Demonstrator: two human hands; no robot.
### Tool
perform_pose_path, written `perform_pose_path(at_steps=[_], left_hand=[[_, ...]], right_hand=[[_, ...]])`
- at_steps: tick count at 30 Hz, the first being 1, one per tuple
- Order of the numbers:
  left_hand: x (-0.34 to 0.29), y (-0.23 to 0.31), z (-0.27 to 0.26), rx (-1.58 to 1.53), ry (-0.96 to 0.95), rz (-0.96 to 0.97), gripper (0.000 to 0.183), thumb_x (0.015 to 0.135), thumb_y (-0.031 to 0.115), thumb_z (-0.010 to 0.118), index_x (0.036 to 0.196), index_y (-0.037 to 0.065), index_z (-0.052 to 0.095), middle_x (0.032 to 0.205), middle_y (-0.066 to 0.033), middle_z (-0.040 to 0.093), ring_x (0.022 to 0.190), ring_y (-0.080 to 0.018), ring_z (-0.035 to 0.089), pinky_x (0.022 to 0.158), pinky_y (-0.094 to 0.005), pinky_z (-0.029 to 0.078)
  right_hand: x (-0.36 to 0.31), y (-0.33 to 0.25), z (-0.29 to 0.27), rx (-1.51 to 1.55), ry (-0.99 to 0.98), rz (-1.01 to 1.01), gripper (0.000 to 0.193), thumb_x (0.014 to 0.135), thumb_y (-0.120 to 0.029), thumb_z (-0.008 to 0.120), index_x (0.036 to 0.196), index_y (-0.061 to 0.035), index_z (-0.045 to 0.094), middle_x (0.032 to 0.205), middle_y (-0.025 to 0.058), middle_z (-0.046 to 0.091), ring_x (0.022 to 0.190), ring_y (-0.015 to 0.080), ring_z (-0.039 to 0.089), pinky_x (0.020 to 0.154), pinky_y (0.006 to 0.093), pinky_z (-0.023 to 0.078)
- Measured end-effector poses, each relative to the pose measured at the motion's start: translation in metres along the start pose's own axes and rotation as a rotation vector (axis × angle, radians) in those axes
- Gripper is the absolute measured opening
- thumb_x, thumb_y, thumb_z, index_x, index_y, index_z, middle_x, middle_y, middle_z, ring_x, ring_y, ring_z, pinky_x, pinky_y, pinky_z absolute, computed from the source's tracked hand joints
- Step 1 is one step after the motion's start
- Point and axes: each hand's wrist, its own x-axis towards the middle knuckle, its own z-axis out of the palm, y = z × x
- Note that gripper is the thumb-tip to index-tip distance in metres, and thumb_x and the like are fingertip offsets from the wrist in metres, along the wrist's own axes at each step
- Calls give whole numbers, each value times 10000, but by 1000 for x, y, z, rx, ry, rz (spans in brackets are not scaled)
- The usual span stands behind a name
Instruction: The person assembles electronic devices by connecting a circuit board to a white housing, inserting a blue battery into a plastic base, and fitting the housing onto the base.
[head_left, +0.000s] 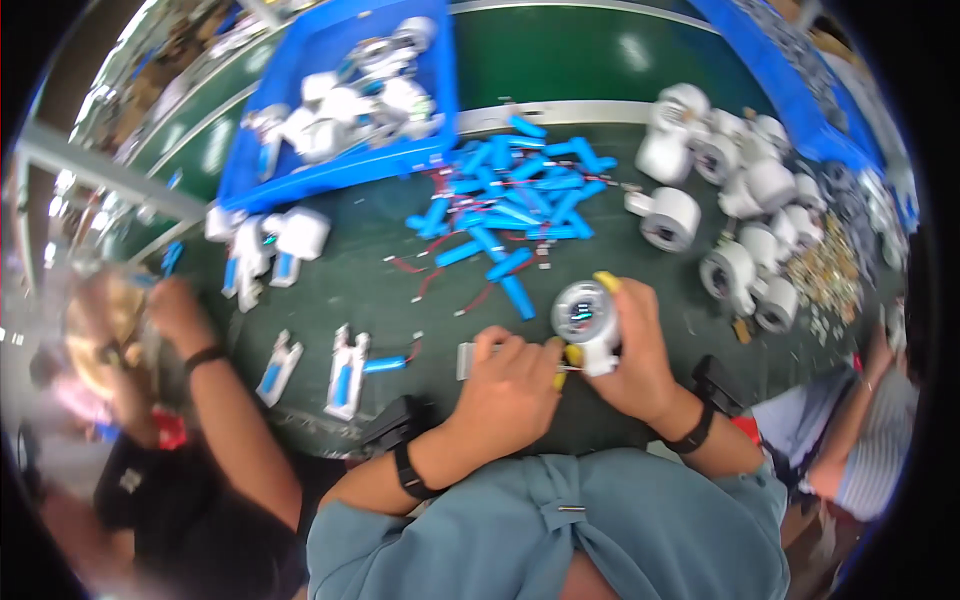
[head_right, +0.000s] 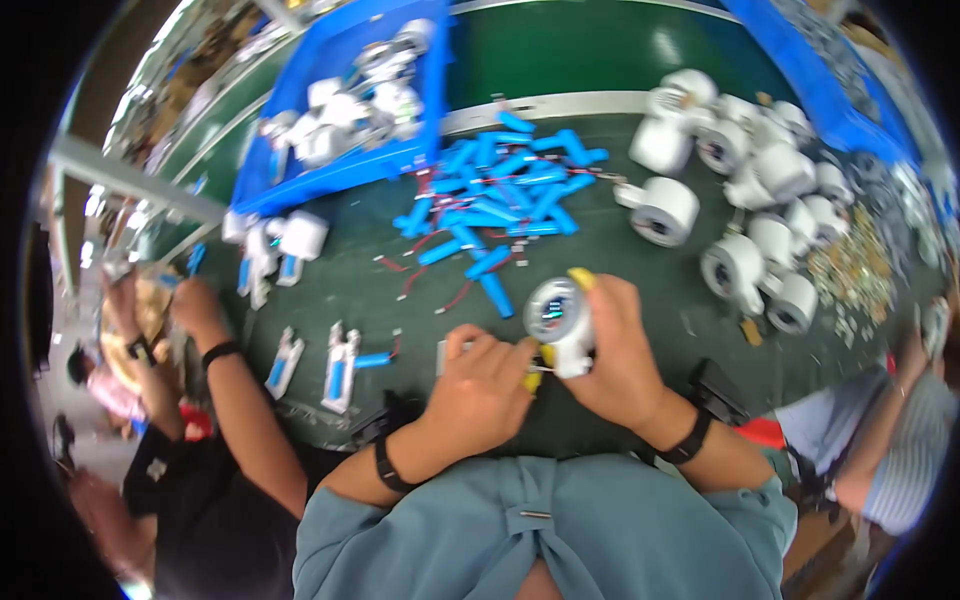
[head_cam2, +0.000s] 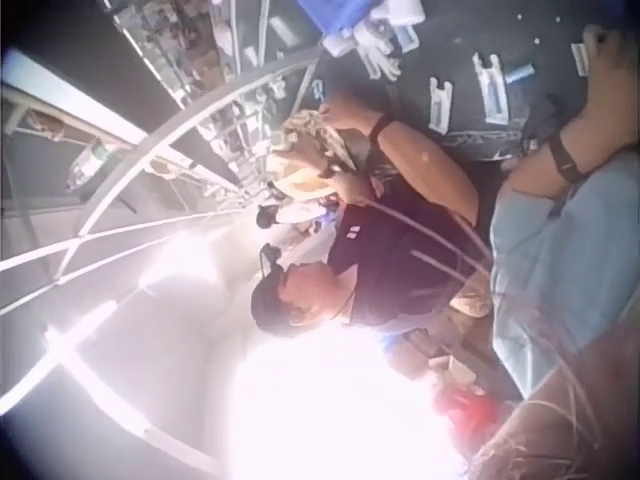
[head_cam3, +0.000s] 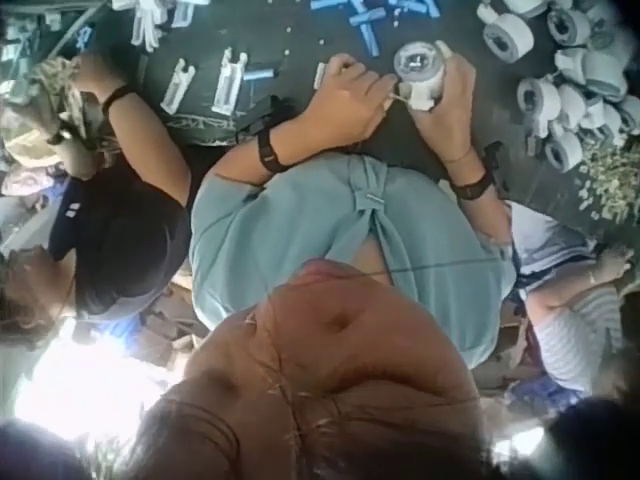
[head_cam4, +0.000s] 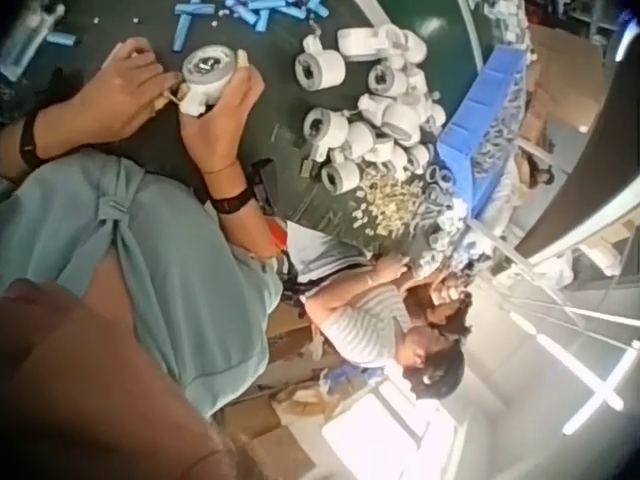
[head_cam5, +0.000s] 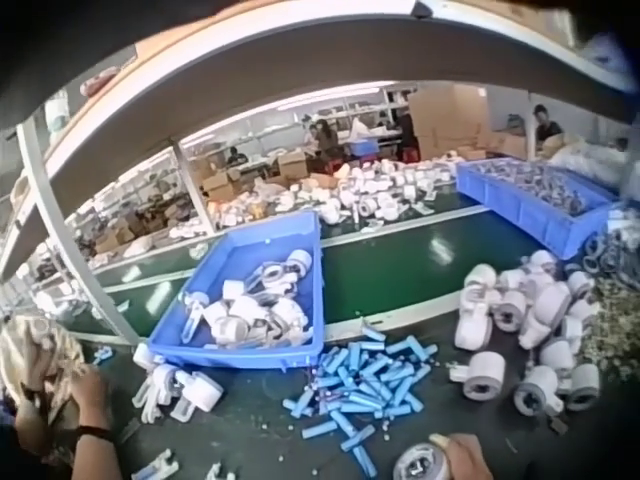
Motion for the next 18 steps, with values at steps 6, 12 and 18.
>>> perform_pose_path(at_steps=[6,12,18], left_hand=[[1,-1,0,90,6,25,405,711,57,670,1096,-51,608,803,-99,581,762,-263,561,857,-446,401],[1,-1,1,69,-12,23,403,705,49,669,1090,-54,610,820,-104,591,773,-262,564,860,-446,400],[1,-2,1,64,-17,21,408,700,43,667,1091,-58,611,819,-105,588,776,-263,564,863,-446,399]], right_hand=[[0,-7,0,87,7,33,831,689,-8,782,1403,43,359,1280,246,437,1137,420,492,956,412,449],[-1,-5,-1,103,8,24,856,676,-15,801,1409,32,360,1289,231,423,1135,406,490,955,400,453],[-1,-5,-1,112,-10,30,864,677,-17,807,1413,27,357,1286,227,415,1134,404,488,955,399,452]])
